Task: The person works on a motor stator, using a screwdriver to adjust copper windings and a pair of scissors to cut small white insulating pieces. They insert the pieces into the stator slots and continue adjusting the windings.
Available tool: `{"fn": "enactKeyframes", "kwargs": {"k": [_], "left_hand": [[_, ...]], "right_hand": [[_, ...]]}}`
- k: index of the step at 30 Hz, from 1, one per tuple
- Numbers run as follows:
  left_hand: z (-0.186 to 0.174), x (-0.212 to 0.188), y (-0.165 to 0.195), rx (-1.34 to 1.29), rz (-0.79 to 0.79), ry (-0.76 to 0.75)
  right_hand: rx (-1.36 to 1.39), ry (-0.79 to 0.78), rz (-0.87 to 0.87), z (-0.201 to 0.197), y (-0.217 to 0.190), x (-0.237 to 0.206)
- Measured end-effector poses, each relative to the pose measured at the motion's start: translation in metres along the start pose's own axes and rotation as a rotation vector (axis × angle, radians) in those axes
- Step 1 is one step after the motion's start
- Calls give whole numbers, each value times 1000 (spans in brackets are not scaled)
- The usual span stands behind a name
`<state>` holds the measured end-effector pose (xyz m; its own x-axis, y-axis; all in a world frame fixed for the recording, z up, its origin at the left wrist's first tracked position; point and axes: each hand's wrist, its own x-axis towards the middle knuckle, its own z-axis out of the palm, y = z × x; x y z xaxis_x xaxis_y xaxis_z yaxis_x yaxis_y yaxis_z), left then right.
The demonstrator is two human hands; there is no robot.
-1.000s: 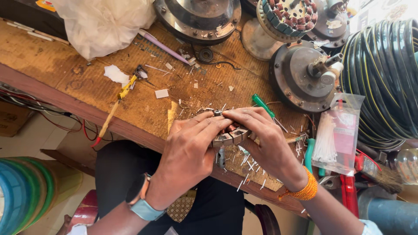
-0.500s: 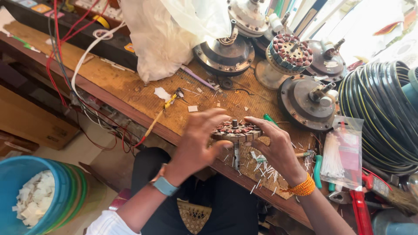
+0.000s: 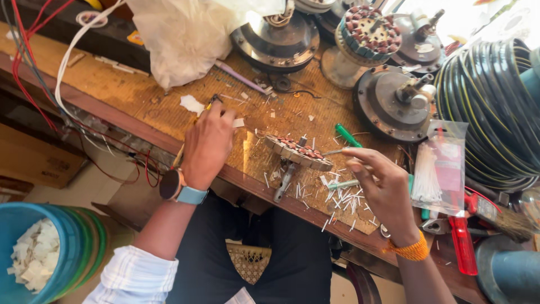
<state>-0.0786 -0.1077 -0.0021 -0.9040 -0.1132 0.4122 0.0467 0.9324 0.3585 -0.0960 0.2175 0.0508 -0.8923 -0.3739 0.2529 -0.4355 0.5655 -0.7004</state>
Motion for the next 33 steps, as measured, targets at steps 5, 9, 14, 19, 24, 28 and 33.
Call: {"fn": "enactKeyframes", "kwargs": {"k": [5, 9, 14, 19, 24, 28, 33], "left_hand": [[6, 5, 2, 12, 18, 4], [-16, -7, 16, -355, -56, -2], [-43, -76, 49, -948, -285, -121], [-17, -138, 72, -939, -502, -297], [18, -168, 88, -912, -707, -485], [33, -180, 97, -1011, -530, -377], [38, -185, 102, -1106, -311, -246]], "right_hand": [[191, 40, 55, -1, 4, -16], [269, 97, 54, 3, -6, -50], [420, -96, -65, 18, -7, -99], [252, -21, 38, -13, 11, -122], [-120, 270, 499, -53, 35, -126], [-313, 195, 397, -54, 40, -122], [-644, 126, 383, -42, 34, -115]]}}
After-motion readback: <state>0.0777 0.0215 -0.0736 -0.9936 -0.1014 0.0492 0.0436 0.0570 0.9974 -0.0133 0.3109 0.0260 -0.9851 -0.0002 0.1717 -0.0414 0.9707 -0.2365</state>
